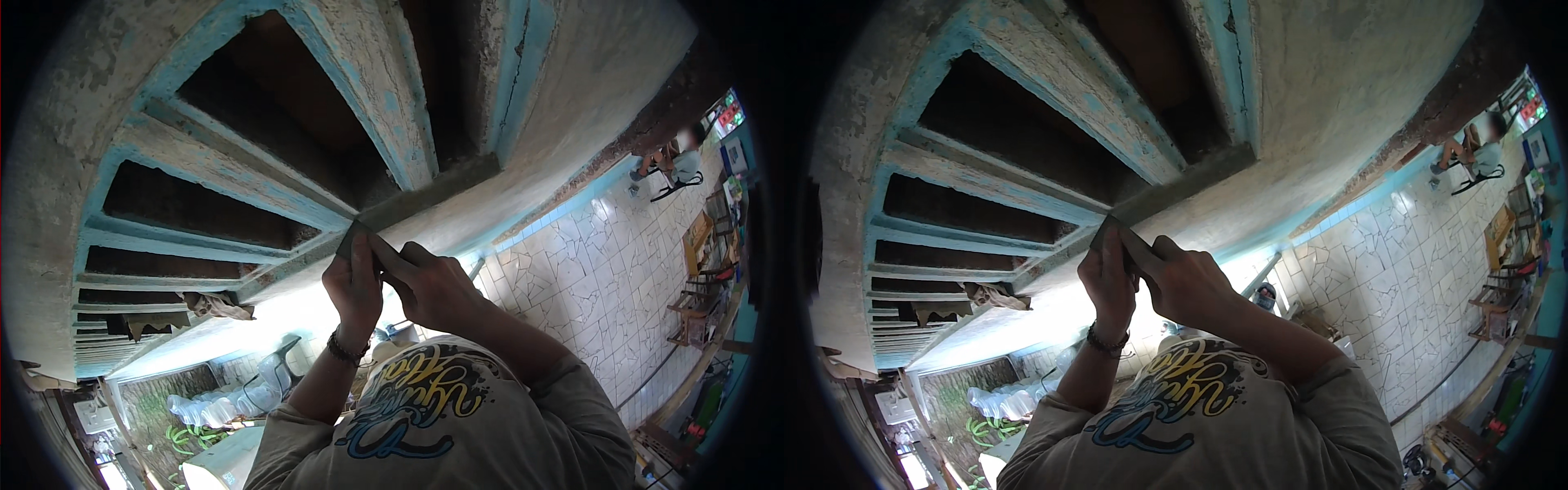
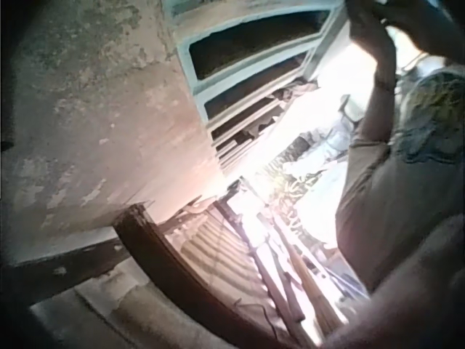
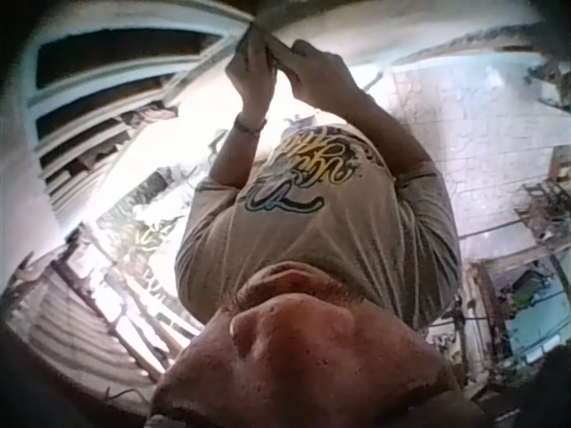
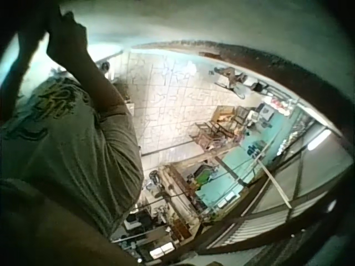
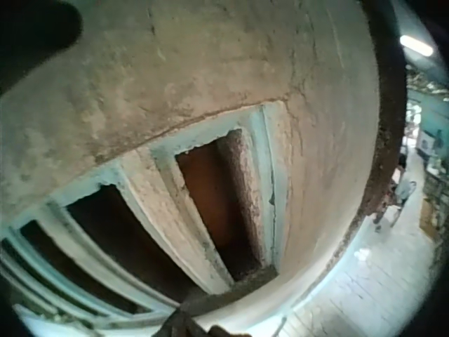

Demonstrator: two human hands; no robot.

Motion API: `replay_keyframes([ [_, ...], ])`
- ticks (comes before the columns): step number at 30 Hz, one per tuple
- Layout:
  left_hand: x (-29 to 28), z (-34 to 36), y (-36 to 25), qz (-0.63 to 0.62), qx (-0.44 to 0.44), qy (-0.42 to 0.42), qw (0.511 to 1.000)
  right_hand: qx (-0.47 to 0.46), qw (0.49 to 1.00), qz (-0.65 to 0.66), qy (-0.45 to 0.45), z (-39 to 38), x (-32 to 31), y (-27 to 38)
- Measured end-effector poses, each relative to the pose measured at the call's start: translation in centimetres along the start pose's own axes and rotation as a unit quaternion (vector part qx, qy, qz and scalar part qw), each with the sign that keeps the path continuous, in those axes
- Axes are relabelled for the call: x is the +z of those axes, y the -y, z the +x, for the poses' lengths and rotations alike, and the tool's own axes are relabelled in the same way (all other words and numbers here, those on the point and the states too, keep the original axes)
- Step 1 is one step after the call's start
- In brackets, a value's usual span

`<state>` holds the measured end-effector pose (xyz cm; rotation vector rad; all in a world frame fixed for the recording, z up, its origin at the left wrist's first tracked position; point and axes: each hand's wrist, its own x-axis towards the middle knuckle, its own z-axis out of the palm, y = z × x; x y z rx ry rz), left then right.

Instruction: The person scrapes old paint or residue from a concrete wall vent using a scraper or putty knife.

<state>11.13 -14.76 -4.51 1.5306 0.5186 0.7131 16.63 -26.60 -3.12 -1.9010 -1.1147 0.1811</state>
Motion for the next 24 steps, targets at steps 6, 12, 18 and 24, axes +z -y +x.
replay_keyframes([
  [6, -0.2, 1.1, -2.5, -0.029, 0.084, -0.010, 0.996, -0.047, 0.998, 0.021, -0.039, 0.9, -1.6, 2.4],
  [12, -0.6, -0.2, -1.2, -0.017, 0.082, -0.011, 0.996, -0.023, 0.999, 0.031, 0.009, 0.1, -1.7, 2.1],
  [18, -0.4, 0.8, -0.9, -0.063, 0.033, -0.001, 0.997, -0.030, 0.999, 0.022, -0.013, 0.8, -1.3, 1.5],
  [24, 0.4, 0.9, -4.4, -0.024, 0.119, -0.003, 0.993, -0.053, 0.998, 0.037, -0.024, 1.1, -2.7, 3.2],
])
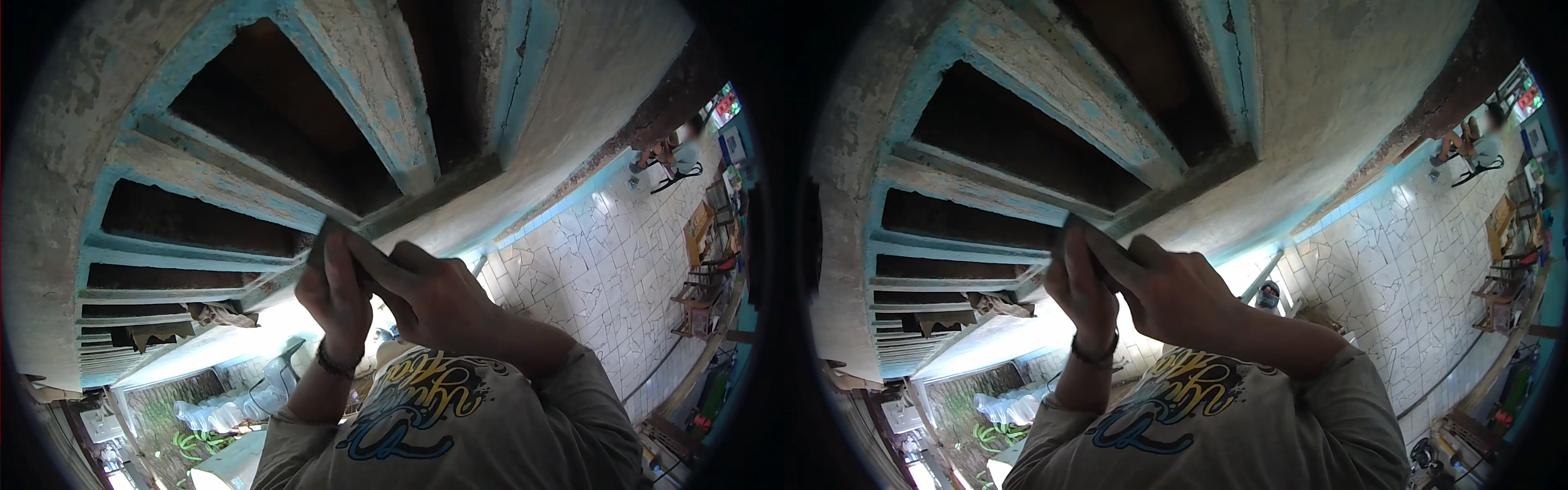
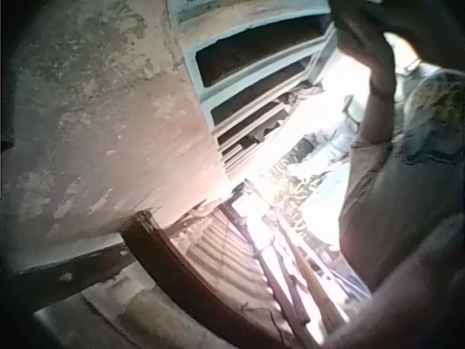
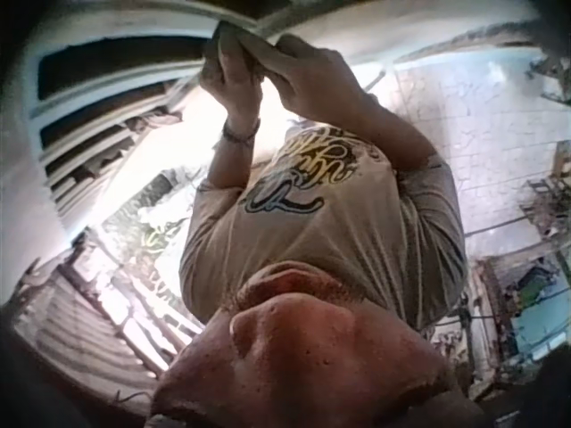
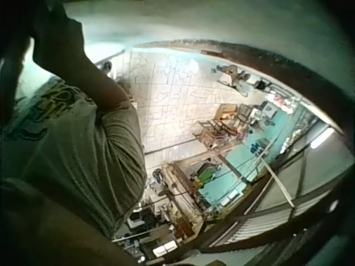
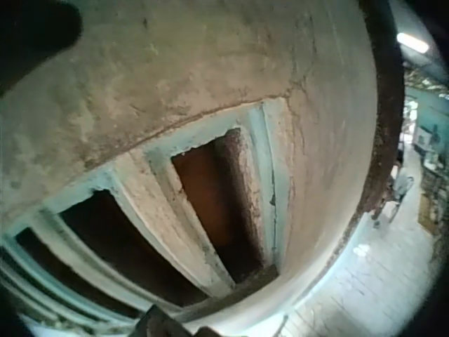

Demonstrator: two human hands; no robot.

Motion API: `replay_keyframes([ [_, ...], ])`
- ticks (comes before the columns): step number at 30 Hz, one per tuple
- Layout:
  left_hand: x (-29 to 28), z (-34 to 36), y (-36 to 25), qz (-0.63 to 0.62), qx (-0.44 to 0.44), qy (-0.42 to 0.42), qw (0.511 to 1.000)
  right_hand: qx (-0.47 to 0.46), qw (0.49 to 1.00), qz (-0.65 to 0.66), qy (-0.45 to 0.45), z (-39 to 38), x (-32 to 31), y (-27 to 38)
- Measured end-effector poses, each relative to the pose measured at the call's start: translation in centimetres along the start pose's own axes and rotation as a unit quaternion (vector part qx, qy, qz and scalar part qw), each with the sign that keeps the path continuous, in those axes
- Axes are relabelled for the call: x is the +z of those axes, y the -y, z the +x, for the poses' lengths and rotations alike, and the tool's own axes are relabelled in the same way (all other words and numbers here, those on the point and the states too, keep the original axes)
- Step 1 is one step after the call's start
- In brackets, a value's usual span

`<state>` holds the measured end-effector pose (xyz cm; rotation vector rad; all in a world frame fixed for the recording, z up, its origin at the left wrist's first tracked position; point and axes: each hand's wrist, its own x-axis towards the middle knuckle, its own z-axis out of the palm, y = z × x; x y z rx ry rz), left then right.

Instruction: The person scrapes old paint or residue from a concrete wall vent using a scraper or putty knife.

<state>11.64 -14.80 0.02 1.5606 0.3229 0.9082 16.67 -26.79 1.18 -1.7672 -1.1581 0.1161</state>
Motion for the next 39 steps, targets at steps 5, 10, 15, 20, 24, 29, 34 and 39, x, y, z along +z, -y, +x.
replay_keyframes([
  [5, -1.4, -1.2, 3.7, 0.048, -0.174, 0.039, 0.983, 0.049, 0.999, -0.020, 0.007, -1.6, 2.6, -2.8],
  [10, -0.3, -0.6, 1.2, 0.001, -0.055, 0.010, 0.998, 0.030, 1.000, 0.002, -0.003, -1.0, 1.8, -1.7],
  [15, -1.1, -1.2, 4.4, 0.054, -0.159, 0.036, 0.985, 0.065, 0.998, 0.010, 0.006, -1.9, 3.1, -3.4],
  [20, 0.2, -0.4, 1.8, -0.033, -0.098, 0.012, 0.995, 0.055, 0.998, 0.032, 0.014, -1.0, 1.6, -1.7],
  [24, -0.2, -1.8, 2.9, -0.009, -0.241, -0.011, 0.970, 0.071, 0.997, 0.009, 0.042, -1.9, 2.3, -2.7],
  [29, -0.5, -1.7, 2.9, -0.043, -0.184, 0.006, 0.982, 0.073, 0.996, 0.025, 0.035, -1.6, 1.6, -2.0],
  [34, -0.2, -1.4, 2.9, -0.016, -0.221, 0.028, 0.975, 0.084, 0.994, 0.016, 0.072, -0.9, 0.5, -2.9],
  [39, 0.4, -1.0, 2.2, -0.023, -0.200, -0.002, 0.980, 0.065, 0.995, 0.021, 0.069, -0.5, 0.5, -2.6],
])
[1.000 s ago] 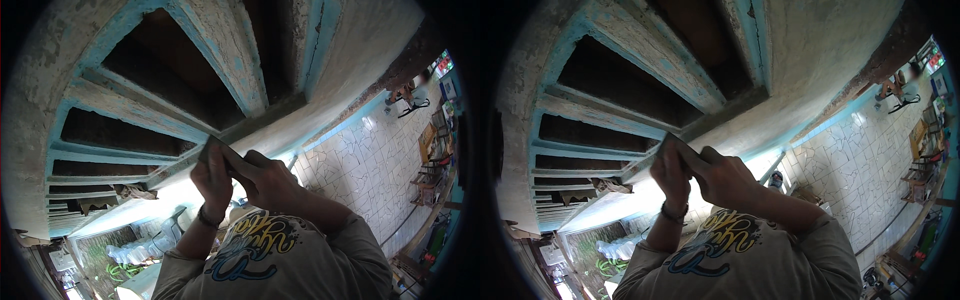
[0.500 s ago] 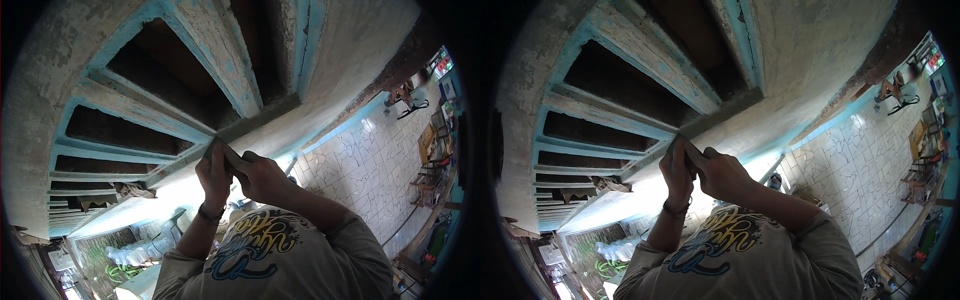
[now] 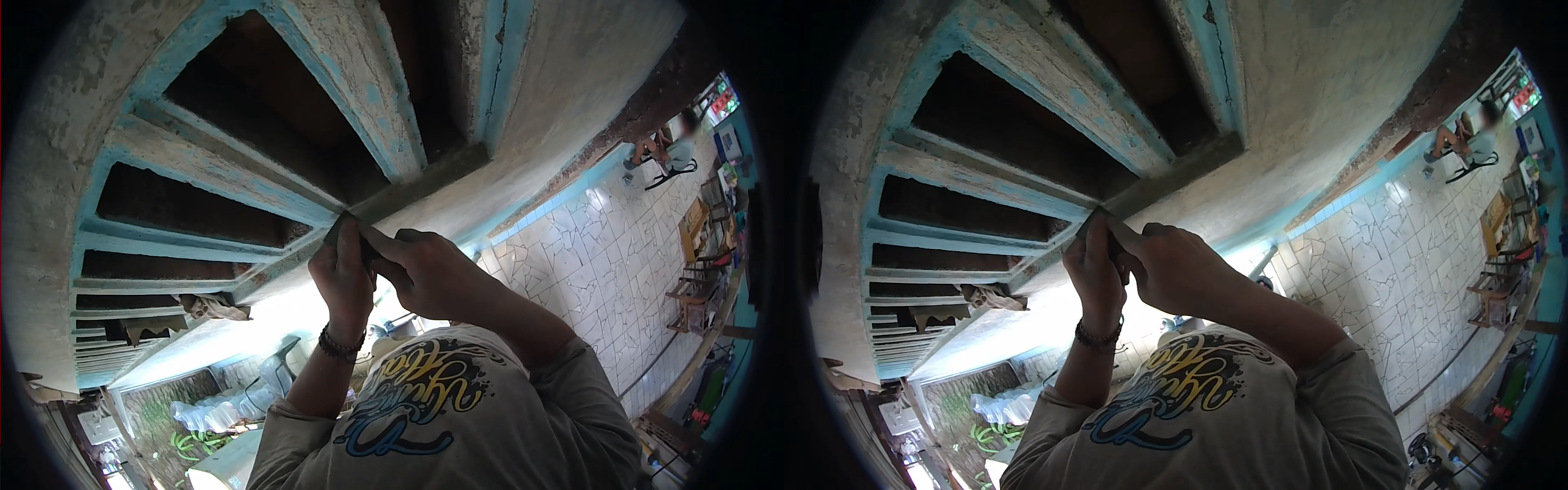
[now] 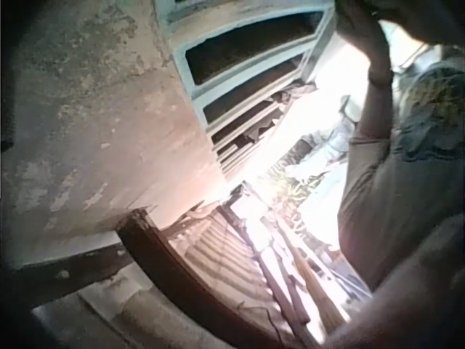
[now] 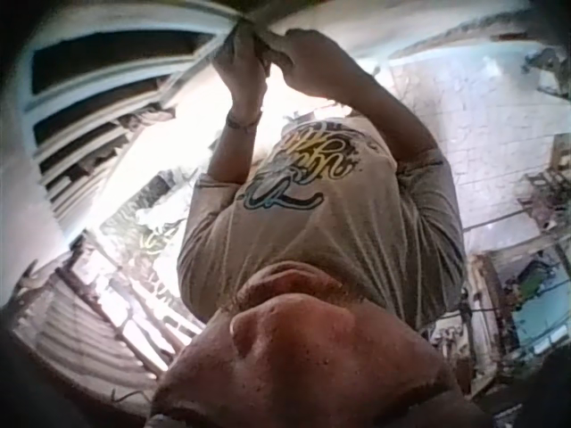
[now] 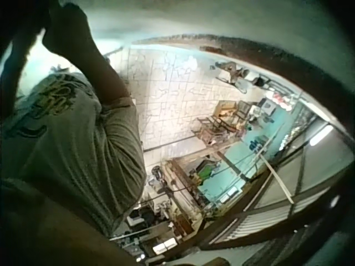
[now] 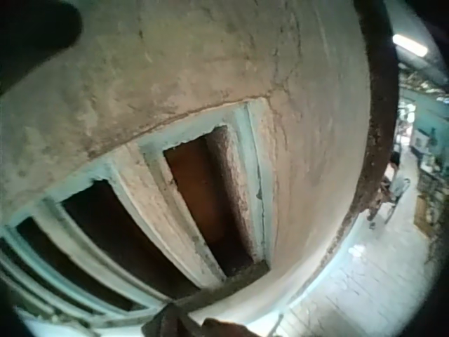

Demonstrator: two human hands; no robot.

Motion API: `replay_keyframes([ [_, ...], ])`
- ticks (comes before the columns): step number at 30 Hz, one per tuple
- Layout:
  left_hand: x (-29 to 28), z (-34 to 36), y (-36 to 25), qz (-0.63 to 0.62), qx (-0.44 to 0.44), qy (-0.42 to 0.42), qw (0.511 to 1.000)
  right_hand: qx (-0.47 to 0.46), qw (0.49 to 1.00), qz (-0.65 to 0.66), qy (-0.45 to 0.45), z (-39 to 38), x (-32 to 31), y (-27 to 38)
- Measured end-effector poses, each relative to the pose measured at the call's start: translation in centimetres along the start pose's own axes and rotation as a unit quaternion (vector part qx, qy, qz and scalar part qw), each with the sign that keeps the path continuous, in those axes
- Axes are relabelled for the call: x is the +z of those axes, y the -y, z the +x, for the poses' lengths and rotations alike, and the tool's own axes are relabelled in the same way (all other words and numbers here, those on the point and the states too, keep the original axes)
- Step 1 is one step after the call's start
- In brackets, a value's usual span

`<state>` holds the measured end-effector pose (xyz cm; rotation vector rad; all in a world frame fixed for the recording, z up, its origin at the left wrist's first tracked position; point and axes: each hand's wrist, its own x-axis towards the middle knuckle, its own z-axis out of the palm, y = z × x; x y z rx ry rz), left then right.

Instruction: The person scrapes old paint or residue from a concrete wall vent using a scraper or putty knife.

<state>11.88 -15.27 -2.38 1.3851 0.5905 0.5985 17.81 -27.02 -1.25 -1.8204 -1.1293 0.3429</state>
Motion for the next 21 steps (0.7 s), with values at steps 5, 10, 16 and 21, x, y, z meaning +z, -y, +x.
replay_keyframes([
  [5, -0.8, 0.2, 0.4, 0.027, 0.008, -0.002, 1.000, -0.001, 0.999, 0.041, 0.005, 0.0, 0.0, 0.6],
  [10, -0.4, 0.5, 0.0, 0.075, 0.061, -0.005, 0.995, -0.067, 0.994, 0.084, -0.029, 0.3, 0.1, -0.3],
  [16, -1.5, -0.4, 1.2, 0.093, 0.020, 0.095, 0.991, -0.042, 0.990, 0.134, -0.003, -0.3, 0.6, -1.3],
  [21, -1.6, -0.6, -0.2, 0.059, 0.023, 0.133, 0.989, -0.044, 0.973, 0.227, 0.007, -0.1, 0.9, -0.7],
])
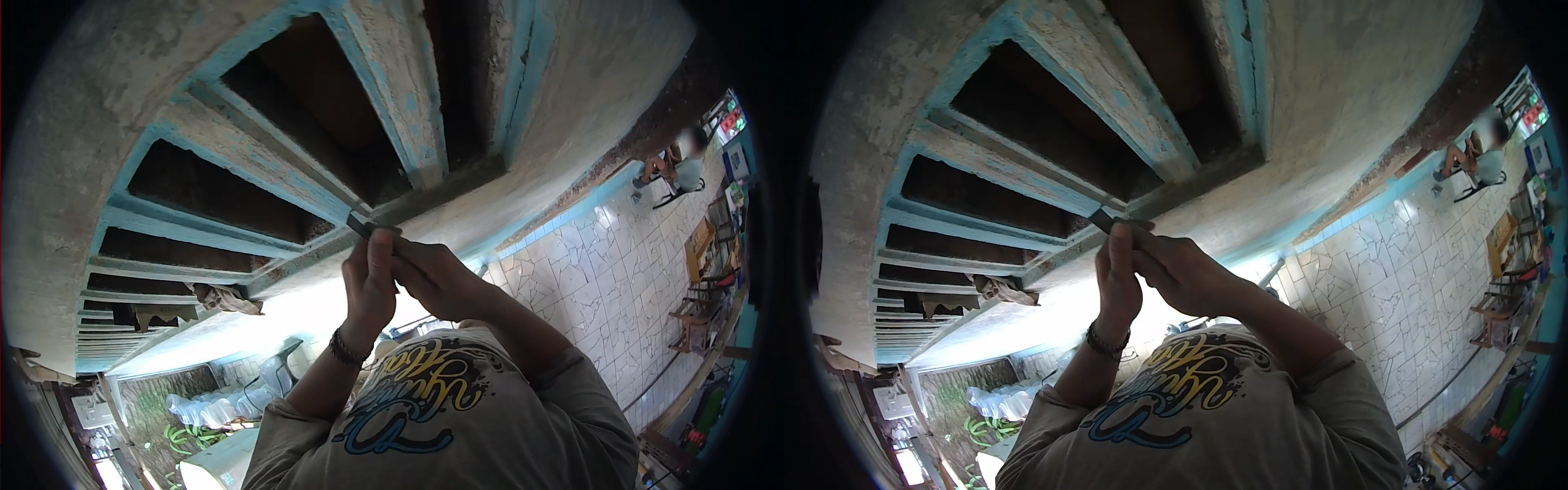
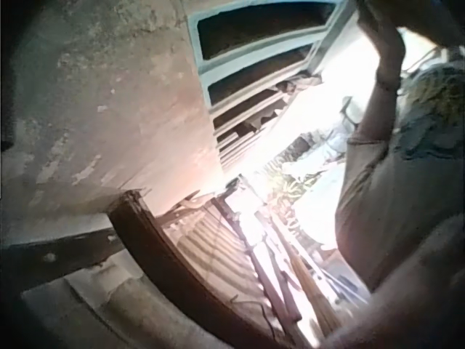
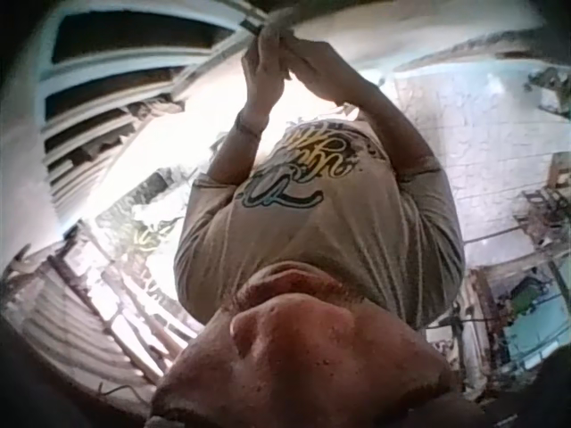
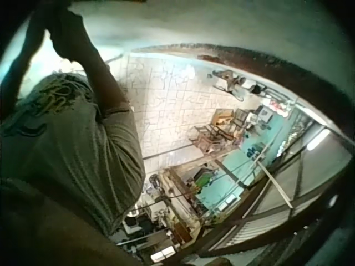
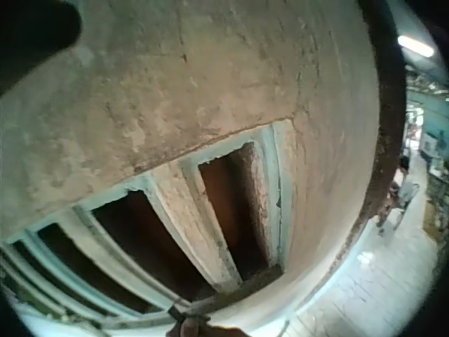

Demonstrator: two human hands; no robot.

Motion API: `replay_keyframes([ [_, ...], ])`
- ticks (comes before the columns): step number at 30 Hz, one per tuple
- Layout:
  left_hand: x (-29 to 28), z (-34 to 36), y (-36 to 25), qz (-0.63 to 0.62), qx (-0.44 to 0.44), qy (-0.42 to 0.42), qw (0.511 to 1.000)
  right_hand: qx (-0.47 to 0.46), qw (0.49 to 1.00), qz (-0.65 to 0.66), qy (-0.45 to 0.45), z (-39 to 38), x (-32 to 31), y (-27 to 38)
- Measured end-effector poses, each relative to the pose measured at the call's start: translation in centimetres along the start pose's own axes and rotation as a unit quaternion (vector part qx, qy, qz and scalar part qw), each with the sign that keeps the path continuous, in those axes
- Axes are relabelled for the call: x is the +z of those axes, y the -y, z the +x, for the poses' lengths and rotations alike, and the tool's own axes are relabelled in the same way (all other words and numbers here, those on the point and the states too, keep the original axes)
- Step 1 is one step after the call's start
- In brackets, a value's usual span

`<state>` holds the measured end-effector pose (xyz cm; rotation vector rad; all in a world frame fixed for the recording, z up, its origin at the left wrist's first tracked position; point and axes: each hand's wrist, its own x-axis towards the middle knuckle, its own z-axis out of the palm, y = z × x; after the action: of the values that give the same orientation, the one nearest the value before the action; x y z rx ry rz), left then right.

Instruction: The person scrapes old paint or residue from a concrete wall vent using a scraper or putty knife.

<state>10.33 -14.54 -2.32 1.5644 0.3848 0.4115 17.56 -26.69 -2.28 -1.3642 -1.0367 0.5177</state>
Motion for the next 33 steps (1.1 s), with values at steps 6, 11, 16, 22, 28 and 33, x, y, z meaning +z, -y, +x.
replay_keyframes([
  [6, 0.5, -1.4, 0.6, -0.041, -0.058, -0.034, 0.997, 0.110, 0.991, 0.038, -0.071, -1.2, 1.2, -0.2],
  [11, -0.6, -1.4, -1.2, 0.005, 0.007, -0.021, 1.000, 0.077, 0.965, 0.210, -0.137, -0.6, 3.4, -3.0],
  [16, -1.7, -0.9, -0.1, 0.032, 0.030, -0.051, 0.998, 0.069, 0.970, 0.193, -0.132, 1.4, 4.4, -2.5],
  [22, -1.7, -0.3, -0.7, 0.014, 0.092, -0.011, 0.996, 0.035, 0.967, 0.133, -0.213, 3.9, 4.2, -0.8],
  [28, -1.6, -1.0, 1.9, -0.083, 0.036, 0.076, 0.993, -0.042, 0.969, 0.109, -0.219, 5.4, 3.9, 1.0],
  [33, -1.4, -1.9, 2.5, -0.177, 0.008, 0.139, 0.974, 0.008, 0.972, 0.142, -0.185, 4.9, 3.8, 1.4],
])
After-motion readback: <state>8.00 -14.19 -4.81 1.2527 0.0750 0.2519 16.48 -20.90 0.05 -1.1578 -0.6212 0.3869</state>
